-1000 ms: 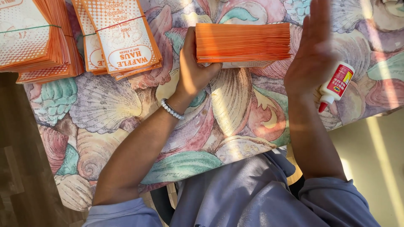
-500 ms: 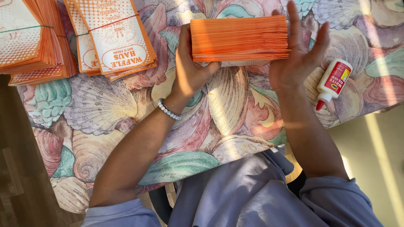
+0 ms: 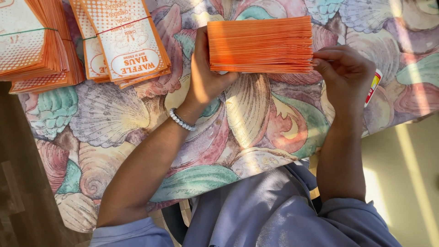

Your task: Applying glue to paper templates and folding them to assemble bags

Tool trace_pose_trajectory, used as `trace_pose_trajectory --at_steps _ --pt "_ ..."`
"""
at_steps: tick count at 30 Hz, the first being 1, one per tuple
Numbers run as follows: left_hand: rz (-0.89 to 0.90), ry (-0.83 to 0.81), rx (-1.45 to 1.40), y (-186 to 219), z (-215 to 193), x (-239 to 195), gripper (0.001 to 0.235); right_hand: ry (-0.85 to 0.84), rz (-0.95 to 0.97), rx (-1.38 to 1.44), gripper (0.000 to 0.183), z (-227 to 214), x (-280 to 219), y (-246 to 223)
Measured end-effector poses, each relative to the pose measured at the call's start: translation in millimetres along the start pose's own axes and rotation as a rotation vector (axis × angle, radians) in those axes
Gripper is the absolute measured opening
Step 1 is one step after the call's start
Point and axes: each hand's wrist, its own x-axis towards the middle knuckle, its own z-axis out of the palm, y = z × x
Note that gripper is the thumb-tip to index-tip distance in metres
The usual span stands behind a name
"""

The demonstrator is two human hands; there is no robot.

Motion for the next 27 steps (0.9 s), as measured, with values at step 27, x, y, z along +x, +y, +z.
trace_pose_trajectory --at_steps 27 --pt "-0.008 -0.012 -0.028 -13.9 -5.3 -9.4 0.107 0.074 -0.025 0.035 0.012 7.9 -10.0 -11.7"
